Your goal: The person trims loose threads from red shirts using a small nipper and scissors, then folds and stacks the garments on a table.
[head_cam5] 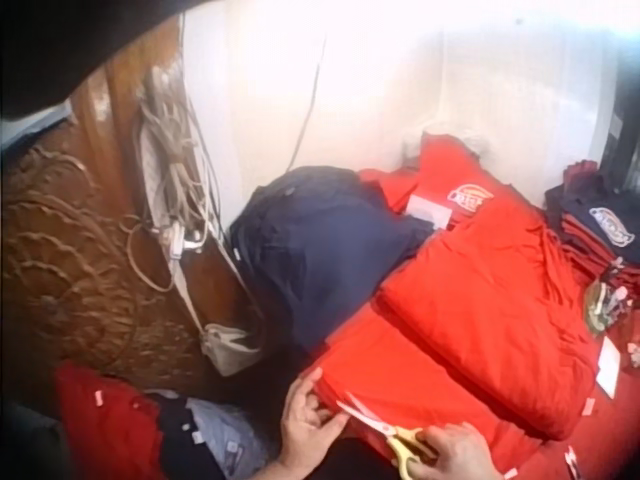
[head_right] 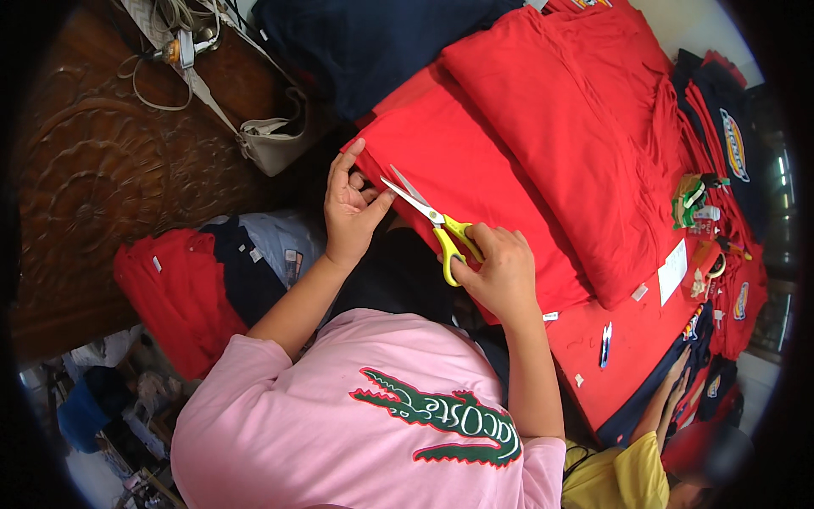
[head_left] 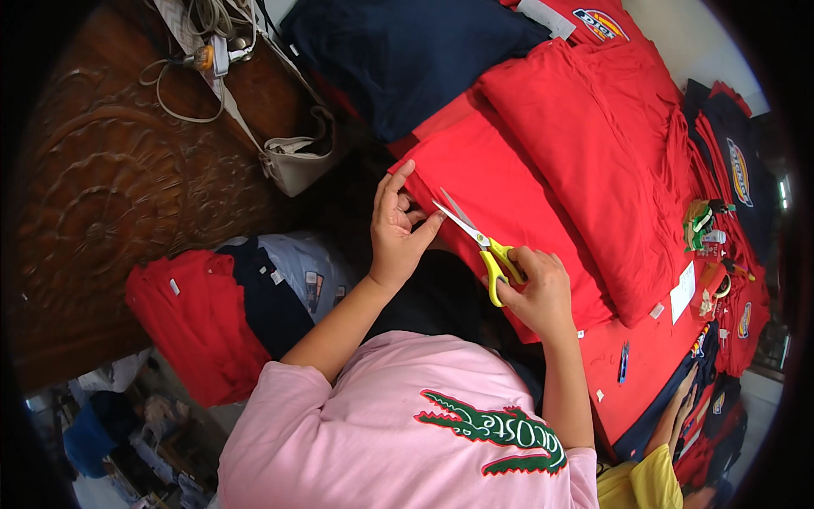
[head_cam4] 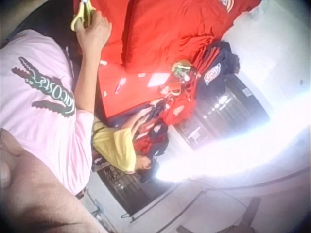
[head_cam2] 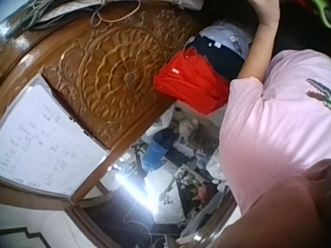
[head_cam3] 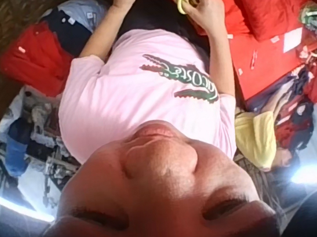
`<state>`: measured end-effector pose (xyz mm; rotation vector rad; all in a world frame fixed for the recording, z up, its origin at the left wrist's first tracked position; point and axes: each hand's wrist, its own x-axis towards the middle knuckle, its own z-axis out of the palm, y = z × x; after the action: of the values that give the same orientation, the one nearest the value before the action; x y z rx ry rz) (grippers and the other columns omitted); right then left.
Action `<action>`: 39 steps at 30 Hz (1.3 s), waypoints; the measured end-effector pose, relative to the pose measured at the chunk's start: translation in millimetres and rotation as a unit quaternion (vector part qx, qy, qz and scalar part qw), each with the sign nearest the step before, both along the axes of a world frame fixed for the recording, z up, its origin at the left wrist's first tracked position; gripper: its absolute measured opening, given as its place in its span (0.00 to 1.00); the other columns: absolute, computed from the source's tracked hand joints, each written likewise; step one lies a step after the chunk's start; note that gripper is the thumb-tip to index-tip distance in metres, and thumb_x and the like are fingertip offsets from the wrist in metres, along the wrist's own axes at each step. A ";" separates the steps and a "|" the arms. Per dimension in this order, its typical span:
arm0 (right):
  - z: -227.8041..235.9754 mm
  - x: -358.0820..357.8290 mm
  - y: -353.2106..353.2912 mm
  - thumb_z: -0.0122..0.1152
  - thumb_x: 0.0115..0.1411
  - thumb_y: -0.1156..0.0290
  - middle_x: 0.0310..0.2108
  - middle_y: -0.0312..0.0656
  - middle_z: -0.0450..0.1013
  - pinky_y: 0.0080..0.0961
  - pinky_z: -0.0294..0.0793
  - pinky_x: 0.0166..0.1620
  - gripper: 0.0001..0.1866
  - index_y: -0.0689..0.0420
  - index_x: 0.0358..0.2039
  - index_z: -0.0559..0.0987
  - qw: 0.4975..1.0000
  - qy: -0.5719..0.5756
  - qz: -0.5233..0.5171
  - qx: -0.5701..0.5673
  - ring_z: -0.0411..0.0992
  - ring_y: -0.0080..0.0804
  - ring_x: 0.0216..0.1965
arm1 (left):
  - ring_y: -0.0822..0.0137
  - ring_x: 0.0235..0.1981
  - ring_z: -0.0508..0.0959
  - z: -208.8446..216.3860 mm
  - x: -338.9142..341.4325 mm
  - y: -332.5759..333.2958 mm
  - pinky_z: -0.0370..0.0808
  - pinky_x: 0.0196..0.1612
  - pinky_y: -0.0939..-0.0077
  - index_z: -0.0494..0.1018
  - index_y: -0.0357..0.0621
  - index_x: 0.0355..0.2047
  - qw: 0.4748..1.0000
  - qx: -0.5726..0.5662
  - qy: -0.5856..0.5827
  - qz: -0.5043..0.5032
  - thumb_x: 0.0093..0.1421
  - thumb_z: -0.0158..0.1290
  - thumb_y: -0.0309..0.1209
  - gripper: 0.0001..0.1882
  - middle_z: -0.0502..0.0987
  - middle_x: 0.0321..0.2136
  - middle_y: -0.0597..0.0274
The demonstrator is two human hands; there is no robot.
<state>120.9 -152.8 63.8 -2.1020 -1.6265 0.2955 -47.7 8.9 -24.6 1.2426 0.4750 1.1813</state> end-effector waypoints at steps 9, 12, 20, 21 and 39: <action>-5.2 -4.4 14.8 0.78 0.49 0.62 0.25 0.43 0.76 0.37 0.68 0.36 0.19 0.58 0.35 0.80 0.999 -0.015 0.026 0.013 0.74 0.41 0.28 | 0.61 0.63 0.74 10.1 -8.1 -1.1 0.82 0.60 0.68 0.54 0.39 0.74 0.999 0.025 0.040 -0.026 0.56 0.58 0.06 0.47 0.55 0.70 0.56; -5.9 -6.0 18.0 0.78 0.49 0.62 0.25 0.43 0.76 0.37 0.68 0.36 0.18 0.58 0.34 0.80 1.000 -0.014 0.025 0.013 0.74 0.41 0.28 | 0.64 0.57 0.79 7.1 -7.8 -0.2 0.84 0.55 0.73 0.57 0.41 0.73 0.999 0.021 0.039 -0.011 0.56 0.62 0.08 0.47 0.57 0.69 0.54; -19.9 -0.1 9.4 0.74 0.51 0.67 0.20 0.45 0.73 0.38 0.69 0.36 0.14 0.59 0.33 0.80 0.999 0.048 0.014 0.001 0.72 0.45 0.24 | 0.64 0.60 0.76 4.4 -7.2 0.3 0.80 0.61 0.70 0.57 0.38 0.73 0.999 0.029 0.028 0.001 0.61 0.58 0.10 0.41 0.62 0.67 0.56; -19.2 -0.3 9.4 0.74 0.51 0.67 0.20 0.45 0.73 0.38 0.69 0.36 0.14 0.59 0.34 0.80 0.998 0.057 0.012 -0.003 0.72 0.45 0.24 | 0.65 0.59 0.77 1.3 -6.4 1.4 0.80 0.61 0.70 0.58 0.38 0.73 0.999 0.040 0.030 0.016 0.62 0.58 0.10 0.40 0.64 0.66 0.56; -22.3 -2.3 23.6 0.76 0.51 0.64 0.21 0.43 0.73 0.38 0.67 0.35 0.16 0.58 0.33 0.79 1.000 0.015 0.009 0.022 0.72 0.43 0.25 | 0.68 0.54 0.79 14.9 -3.8 2.0 0.80 0.59 0.72 0.48 0.43 0.76 0.998 -0.041 -0.045 -0.034 0.61 0.59 0.11 0.47 0.70 0.62 0.53</action>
<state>118.6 -129.2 41.5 -2.0413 -1.6216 0.2923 -51.5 10.9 -9.7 1.1224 0.4070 1.1434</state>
